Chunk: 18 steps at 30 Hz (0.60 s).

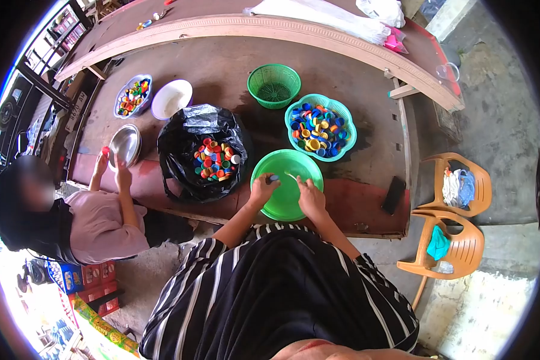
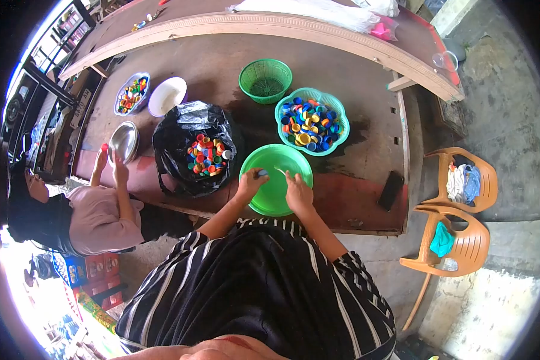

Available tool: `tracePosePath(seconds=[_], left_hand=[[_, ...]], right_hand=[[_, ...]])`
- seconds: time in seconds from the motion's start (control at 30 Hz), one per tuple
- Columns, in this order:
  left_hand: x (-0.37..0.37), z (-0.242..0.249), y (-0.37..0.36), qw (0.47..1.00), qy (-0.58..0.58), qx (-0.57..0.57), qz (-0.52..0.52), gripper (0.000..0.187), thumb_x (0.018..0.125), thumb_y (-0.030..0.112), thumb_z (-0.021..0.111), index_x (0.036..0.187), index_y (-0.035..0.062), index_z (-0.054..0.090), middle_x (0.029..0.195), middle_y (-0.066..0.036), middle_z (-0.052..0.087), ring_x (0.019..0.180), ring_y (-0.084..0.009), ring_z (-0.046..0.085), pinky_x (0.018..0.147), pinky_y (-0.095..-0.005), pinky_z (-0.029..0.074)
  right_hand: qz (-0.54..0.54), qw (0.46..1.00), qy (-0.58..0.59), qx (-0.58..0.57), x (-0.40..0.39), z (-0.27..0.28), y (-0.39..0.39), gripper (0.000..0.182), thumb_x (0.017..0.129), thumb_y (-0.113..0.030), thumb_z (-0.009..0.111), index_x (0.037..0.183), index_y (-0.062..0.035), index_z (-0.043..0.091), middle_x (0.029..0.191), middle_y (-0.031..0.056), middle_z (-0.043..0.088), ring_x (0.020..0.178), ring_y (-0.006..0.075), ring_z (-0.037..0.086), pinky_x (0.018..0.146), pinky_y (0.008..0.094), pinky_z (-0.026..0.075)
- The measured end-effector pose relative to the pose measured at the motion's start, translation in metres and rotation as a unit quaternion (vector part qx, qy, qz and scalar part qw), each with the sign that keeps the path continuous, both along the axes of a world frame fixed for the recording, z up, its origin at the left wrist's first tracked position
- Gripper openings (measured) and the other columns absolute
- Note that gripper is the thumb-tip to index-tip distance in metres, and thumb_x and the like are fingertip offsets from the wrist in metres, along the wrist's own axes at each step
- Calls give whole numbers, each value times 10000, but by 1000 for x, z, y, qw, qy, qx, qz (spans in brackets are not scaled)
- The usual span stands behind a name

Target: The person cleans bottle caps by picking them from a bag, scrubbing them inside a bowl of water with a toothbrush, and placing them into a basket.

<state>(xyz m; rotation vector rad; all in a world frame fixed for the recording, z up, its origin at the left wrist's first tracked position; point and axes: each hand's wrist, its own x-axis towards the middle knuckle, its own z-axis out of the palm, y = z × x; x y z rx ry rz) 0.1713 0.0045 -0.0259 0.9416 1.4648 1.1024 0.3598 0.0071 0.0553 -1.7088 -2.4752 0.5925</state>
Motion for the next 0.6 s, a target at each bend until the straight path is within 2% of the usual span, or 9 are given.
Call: tracePosePath(seconds=[0.07,0.17,0.23,0.37,0.43,0.53,0.6], left_hand=[[4,-6,1,992,-120,-24,28,357,889,163,626,1148,-59,520,982,-143,646,848,-208,661,770,-324,538],[6,17,-3,957,-274,-70,61,351,965,228,536,1176,-40,453,1064,-149,601,936,-238,639,824,-346,528],[4,20,-5,921,-378,-84,53,358,991,282,489,1176,-20,433,1103,-152,578,995,-257,618,862,-361,516],[2,17,-4,900,-426,-87,19,353,1002,327,450,1152,7,444,1117,-154,575,1044,-271,602,893,-376,508],[-2,10,-4,893,-441,-87,5,350,1002,325,451,1160,14,437,1136,-158,566,1047,-281,603,892,-385,511],[-2,9,-7,903,-422,-83,-5,358,998,329,460,1168,15,429,1151,-152,564,1047,-274,600,899,-390,507],[0,11,-8,909,-402,-105,27,354,995,327,470,1170,21,433,1136,-139,567,1018,-254,597,895,-391,502]], right_hand=[[14,1000,4,-2,3,-8,0,473,895,-120,504,1366,-137,468,1018,123,551,840,331,619,690,432,513],[-3,991,136,21,-6,11,-13,494,898,-116,506,1387,-147,442,1033,147,551,861,354,614,720,440,510],[15,991,134,-17,-9,14,-16,500,902,-117,509,1394,-160,432,1045,161,553,879,367,610,738,448,507],[-25,991,120,-50,-7,23,-19,495,910,-120,513,1395,-180,433,1058,177,558,905,382,605,754,461,500],[9,991,118,-61,-6,23,-18,483,908,-121,512,1384,-174,447,1061,173,564,898,381,610,741,460,504],[-1,994,88,-59,-3,22,-11,472,898,-116,516,1363,-177,474,1053,156,571,876,369,621,718,451,512],[-8,998,52,-30,3,20,0,470,888,-110,522,1350,-188,491,1039,139,575,853,352,630,699,440,517]])
